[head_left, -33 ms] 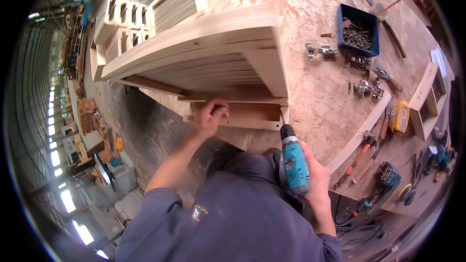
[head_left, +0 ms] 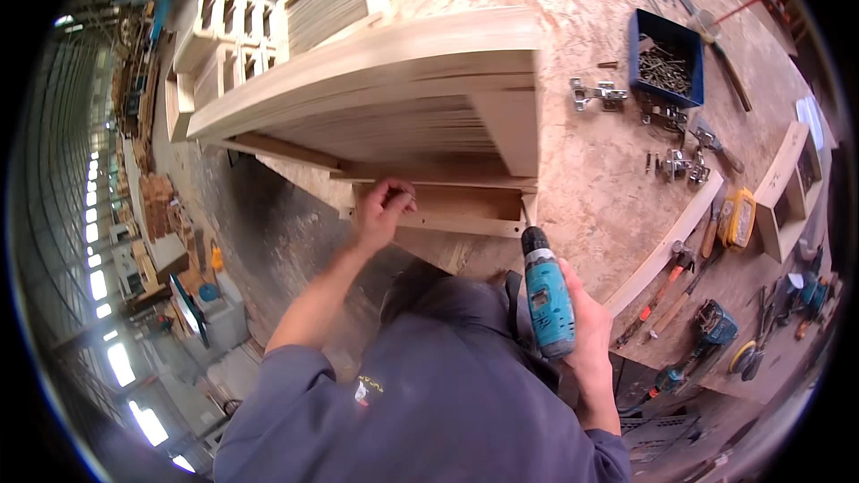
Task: The person sands a small wooden piece with an orbital sander, then cleans it with a brush. They place the piece into a larger wooden frame and secure it using a nail gun and a drill. The person works on a workbench in a workshop environment.
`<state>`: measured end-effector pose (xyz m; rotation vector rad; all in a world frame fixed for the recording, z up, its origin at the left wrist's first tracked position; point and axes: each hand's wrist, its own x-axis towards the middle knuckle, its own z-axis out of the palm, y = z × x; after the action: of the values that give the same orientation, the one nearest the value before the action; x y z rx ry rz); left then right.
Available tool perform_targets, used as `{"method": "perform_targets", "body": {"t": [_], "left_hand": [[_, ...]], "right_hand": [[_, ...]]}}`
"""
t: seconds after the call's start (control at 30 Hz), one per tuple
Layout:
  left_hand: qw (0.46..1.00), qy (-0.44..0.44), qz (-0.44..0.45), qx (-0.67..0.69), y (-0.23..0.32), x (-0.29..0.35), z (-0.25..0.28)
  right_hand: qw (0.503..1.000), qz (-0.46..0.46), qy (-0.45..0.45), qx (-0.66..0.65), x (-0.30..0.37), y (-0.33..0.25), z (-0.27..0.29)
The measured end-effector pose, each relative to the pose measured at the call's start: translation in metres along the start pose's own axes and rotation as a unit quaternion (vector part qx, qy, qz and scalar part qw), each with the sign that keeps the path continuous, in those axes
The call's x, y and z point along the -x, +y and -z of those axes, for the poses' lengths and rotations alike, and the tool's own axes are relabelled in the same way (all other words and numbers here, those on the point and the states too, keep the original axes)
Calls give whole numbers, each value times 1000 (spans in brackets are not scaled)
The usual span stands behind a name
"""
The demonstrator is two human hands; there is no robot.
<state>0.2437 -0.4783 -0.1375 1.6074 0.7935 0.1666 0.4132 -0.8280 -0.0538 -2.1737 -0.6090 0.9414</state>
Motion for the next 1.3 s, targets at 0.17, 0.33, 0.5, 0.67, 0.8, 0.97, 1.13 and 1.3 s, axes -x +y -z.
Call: {"method": "perform_targets", "body": {"t": [0.17,0.33,0.5,0.67,0.8,0.97,1.13,1.3], "left_hand": [[993,-41,13,109,-15,-15,30],[985,-111,-26,127,-34,-14,39],[971,-142,-26,191,-35,-16,37],[946,-186,-28,265,-36,-18,42],[937,-189,-17,294,-30,-18,45],[932,-194,-62,301,-37,-20,46],[923,-198,-30,330,-37,-20,47],[918,-201,-40,341,-36,-21,47]], "right_hand": [[1000,-9,21,-9,-1,-15,-11],[999,-4,45,-21,2,-33,-18],[997,-33,64,-13,10,-52,-26],[998,29,-11,-58,32,-94,-43],[994,-63,-28,-85,36,-121,-70],[974,-145,-36,-173,48,-135,-75],[978,-149,-11,-147,57,-134,-75],[980,-135,-6,-148,58,-149,-74]]}}
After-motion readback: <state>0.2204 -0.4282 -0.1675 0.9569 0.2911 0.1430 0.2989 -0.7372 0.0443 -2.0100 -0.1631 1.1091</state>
